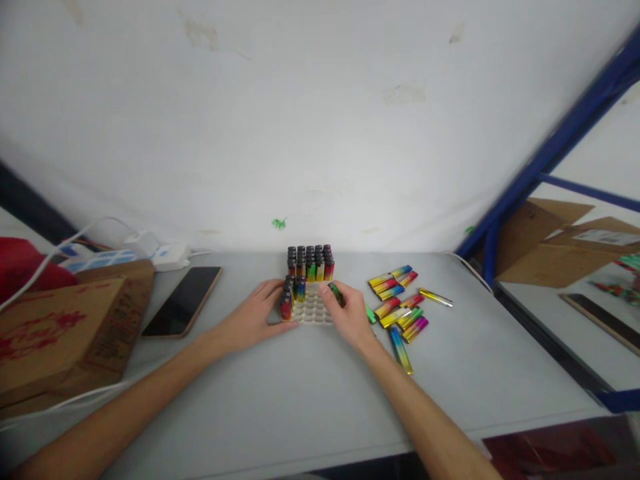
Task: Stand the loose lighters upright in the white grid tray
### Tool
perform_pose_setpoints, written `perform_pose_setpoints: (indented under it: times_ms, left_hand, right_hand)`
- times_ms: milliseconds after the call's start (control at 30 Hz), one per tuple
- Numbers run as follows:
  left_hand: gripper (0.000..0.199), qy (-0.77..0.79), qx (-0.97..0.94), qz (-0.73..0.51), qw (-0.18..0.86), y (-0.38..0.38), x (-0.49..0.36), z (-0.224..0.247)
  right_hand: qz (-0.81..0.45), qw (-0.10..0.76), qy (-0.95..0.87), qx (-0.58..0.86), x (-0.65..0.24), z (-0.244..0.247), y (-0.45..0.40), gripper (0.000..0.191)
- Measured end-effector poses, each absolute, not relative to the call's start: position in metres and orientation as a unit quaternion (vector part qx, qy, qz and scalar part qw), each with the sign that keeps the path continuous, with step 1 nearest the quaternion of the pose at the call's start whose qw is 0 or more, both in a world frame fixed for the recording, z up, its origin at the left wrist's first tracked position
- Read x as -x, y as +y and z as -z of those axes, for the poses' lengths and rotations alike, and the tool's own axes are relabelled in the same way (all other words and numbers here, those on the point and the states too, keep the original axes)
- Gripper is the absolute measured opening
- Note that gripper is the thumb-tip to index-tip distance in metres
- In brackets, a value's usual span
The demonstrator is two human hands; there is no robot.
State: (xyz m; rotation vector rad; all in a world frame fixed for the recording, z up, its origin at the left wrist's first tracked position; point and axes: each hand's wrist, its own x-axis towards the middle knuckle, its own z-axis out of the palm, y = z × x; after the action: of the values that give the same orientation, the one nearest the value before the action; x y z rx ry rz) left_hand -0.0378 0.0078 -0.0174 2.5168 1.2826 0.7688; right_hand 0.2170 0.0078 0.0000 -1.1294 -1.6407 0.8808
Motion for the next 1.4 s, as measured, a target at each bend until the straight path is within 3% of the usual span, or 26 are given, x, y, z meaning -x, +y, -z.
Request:
perform_pose_setpoints:
  times_ms: [433, 867, 1400]
  left_hand:
    - [0.061, 0.435, -0.855, -0.262, 0.108, 0.008, 0.038, 0.016]
    - [0.063, 0.438, -0.856, -0.255, 0.104, 0.008, 0.039, 0.017]
    - [0.060, 0.432, -0.855, -0.270, 0.103, 0.007, 0.038, 0.019]
  right_hand:
    - [-0.265, 0.432, -0.674, 0.537, -0.200, 0.000, 0.003, 0.048]
    - [-0.251, 0.416, -0.689, 0.537, -0.200, -0.001, 0.003, 0.042]
    - [-0.140, 0.388, -0.832, 0.371, -0.203, -0.007, -0.003, 0.026]
